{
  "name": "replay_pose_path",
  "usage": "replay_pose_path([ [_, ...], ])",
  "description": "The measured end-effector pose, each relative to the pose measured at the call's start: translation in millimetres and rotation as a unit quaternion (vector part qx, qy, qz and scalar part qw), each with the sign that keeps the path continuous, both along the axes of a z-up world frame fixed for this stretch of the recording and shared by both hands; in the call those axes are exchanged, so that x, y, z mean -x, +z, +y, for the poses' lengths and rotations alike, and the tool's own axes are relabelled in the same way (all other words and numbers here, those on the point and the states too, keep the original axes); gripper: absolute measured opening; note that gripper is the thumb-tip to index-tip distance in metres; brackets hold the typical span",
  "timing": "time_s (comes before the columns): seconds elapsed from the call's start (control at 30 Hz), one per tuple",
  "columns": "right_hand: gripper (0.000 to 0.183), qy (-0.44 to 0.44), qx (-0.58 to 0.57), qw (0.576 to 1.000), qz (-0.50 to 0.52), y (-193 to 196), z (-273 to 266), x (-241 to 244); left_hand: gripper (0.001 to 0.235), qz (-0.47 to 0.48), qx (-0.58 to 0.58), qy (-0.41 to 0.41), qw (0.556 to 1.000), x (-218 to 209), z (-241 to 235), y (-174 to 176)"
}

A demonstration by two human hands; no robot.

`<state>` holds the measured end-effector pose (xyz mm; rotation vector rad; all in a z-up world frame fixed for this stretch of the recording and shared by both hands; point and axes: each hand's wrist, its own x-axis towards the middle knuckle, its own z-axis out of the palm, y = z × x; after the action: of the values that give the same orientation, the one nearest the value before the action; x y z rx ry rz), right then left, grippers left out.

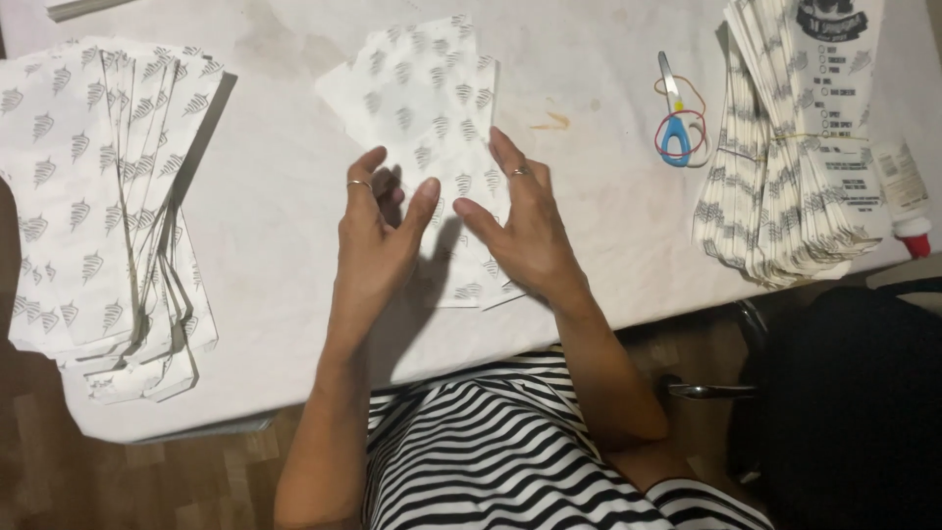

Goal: Assembling paper bags by laying out printed sheets, applying glue to the edges, and folding them into shape.

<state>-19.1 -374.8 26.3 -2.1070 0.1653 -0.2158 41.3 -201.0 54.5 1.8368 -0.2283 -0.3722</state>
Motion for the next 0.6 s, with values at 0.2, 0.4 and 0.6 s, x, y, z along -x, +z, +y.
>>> replay_pose_path([
  [0.2, 0.070, -0.046, 0.088, 0.994, 0.044, 16, -4, 10, 0.088, 0.062, 0.010, 0.024, 0.998, 9, 8, 20],
  [0.4, 0.064, -0.025, -0.003, 1.000, -0.005, 5, -6, 6, 0.089, 0.096, 0.100, -0.009, 0.990, 8, 4, 17],
  [0.6, 0.046, -0.065, -0.010, 0.994, -0.091, -18, -30, 23, 0.073, -0.031, 0.007, 0.016, 0.999, 17, 24, 0],
])
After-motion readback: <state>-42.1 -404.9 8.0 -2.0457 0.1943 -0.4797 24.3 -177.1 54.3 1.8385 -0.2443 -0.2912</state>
